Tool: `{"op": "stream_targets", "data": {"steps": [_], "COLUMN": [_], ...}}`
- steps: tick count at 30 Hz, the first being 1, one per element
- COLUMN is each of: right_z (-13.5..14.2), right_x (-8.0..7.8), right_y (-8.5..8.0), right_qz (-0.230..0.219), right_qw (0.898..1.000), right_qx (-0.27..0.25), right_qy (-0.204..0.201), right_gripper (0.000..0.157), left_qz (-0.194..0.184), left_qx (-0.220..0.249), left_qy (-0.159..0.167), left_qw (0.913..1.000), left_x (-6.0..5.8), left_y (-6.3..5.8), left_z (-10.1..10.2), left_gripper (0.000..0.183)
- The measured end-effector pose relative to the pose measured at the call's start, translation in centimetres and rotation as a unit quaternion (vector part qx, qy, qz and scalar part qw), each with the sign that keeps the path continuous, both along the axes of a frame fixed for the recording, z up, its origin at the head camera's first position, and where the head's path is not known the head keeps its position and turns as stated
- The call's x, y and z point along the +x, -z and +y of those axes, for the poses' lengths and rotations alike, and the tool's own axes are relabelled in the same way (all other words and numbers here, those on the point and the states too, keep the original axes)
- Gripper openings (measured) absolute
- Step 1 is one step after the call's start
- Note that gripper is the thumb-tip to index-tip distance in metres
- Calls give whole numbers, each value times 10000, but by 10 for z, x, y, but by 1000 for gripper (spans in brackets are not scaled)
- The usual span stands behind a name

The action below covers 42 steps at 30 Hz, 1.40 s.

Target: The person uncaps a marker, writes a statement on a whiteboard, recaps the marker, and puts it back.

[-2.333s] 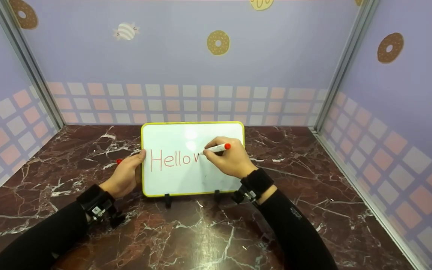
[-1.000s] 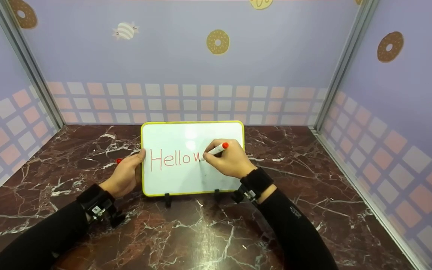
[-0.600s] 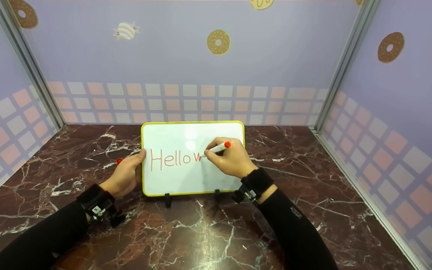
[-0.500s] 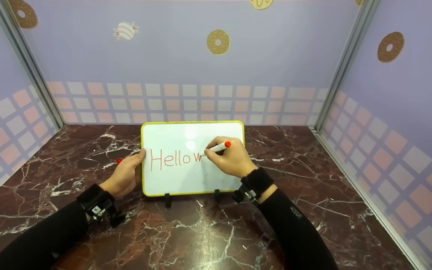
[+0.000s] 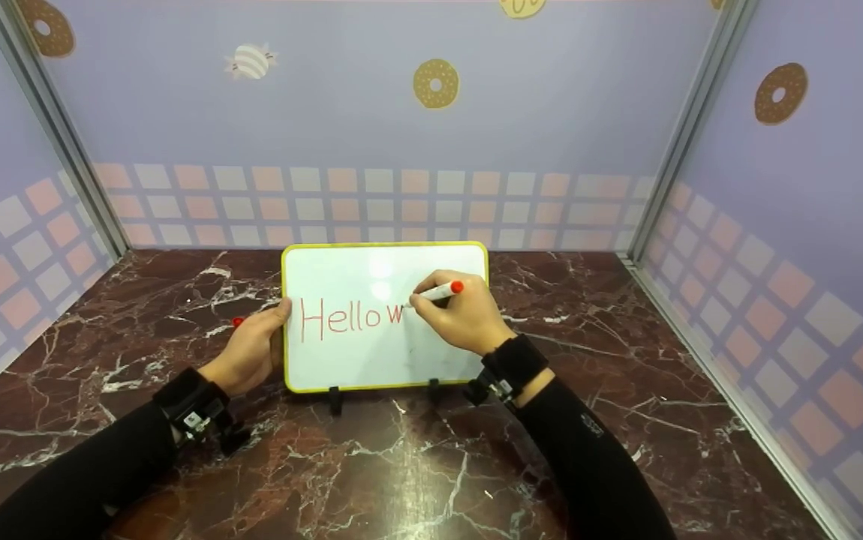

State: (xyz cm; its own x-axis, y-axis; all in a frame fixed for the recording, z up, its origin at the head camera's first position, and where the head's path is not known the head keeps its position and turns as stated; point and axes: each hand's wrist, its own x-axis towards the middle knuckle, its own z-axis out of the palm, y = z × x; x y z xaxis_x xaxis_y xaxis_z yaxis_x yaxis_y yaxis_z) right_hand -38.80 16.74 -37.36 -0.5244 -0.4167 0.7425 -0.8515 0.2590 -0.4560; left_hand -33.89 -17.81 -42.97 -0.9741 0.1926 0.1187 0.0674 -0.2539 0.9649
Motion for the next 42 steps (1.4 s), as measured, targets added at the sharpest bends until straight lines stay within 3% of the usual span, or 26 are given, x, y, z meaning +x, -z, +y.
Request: {"op": "stream_targets", "data": {"steps": [10,19,25,42], "right_z": [1,5,8,16], "right_x": [0,1,0,-2], "right_y": [-1,-4,-5,-2], "right_qz": [44,352,256,399], "right_qw": [10000,9994,9996,9990], "right_qx": [39,60,26,190], "right_qy": [24,-1,-142,-113], "right_gripper": [12,8,8,10], "left_qz": [105,139,76,-7], "left_qx": [-53,-56,-11,-33], "left_qy": [132,101,137,-26], "left_qw": [9998,9998,9999,10000], "left_x": [0,1,1,0], "left_y": [0,0,0,-1], "left_z": [-1,0,0,-1], "left_gripper": [62,62,62,61]}}
